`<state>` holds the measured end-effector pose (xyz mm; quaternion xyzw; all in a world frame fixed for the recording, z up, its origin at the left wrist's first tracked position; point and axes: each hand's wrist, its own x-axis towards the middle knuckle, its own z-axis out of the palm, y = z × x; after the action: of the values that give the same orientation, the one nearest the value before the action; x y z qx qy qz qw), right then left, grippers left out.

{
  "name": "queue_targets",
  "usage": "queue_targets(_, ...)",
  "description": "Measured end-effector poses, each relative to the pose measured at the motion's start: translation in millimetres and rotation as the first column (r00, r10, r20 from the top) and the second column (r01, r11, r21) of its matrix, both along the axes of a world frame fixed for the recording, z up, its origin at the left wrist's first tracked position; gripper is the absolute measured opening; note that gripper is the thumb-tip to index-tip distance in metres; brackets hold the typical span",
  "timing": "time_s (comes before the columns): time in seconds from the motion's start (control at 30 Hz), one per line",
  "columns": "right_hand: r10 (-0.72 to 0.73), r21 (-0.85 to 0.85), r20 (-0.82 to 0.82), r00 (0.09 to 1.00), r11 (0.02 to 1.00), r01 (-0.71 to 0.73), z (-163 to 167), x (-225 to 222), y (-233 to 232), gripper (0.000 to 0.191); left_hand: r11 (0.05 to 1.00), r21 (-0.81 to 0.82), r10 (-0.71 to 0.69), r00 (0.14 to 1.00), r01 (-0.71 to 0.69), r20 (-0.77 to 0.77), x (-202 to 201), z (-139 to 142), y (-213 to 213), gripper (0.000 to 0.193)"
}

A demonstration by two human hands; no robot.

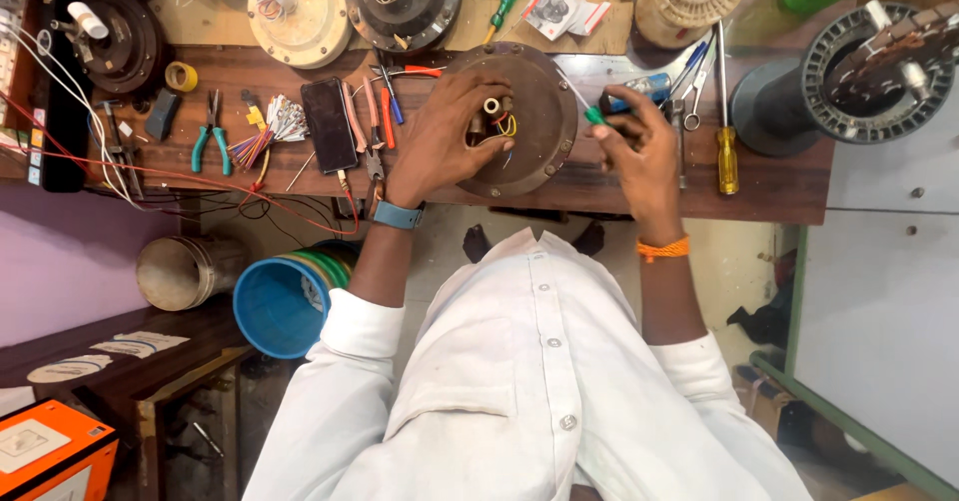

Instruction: The person fits a brass fitting with wires onto a round metal pump or motor end cover on a workbench and tightens it using a green-handled screwdriver, repositioning the part and wires repeatedly while working at the bench.

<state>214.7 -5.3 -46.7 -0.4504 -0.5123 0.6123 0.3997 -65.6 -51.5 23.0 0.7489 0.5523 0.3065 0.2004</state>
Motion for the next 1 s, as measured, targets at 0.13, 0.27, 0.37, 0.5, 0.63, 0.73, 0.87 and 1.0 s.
queue_targets(0.13,-0.054,-0.016,-0.122,0.991,0.999,0.052,-3,-19,-9,0.026,0.997,-0.046,0.059,0.997,-0.061,-0.051,8,6,1,0.059)
queue_targets(0.27,-0.077,-0.044,-0.222,0.972,0.997,0.069,-2,-32,-11,0.025,0.995,-0.051,0.086,0.995,-0.089,-0.053,13,8,3,0.053)
queue_targets(0.37,-0.062,-0.013,-0.214,0.975,0.998,0.06,-2,-33,-11,0.024,0.999,-0.035,0.03,0.999,-0.031,-0.039,7,8,5,0.051)
queue_targets(0.5,0.02,-0.047,-0.211,0.977,0.998,-0.031,-6,-29,-9,0.021,0.995,-0.084,-0.059,0.998,0.057,-0.014,-3,8,8,0.053)
queue_targets(0.63,0.03,-0.093,-0.214,0.976,0.994,-0.051,-10,-27,-3,0.019,0.983,-0.108,-0.148,0.989,0.146,-0.017,-8,8,15,0.053)
queue_targets(0.73,0.024,-0.146,-0.25,0.968,0.987,-0.062,-13,-28,0,0.019,0.975,-0.128,-0.183,0.983,0.18,-0.015,-12,8,18,0.051)
queue_targets(0.87,0.017,-0.2,-0.26,0.966,0.977,-0.071,-16,-30,4,0.019,0.972,-0.136,-0.193,0.981,0.19,-0.012,-13,6,20,0.049)
queue_targets(1.0,0.021,-0.206,-0.269,0.963,0.975,-0.079,-12,-31,4,0.018,0.97,-0.167,-0.179,0.984,0.177,0.006,-13,6,20,0.049)
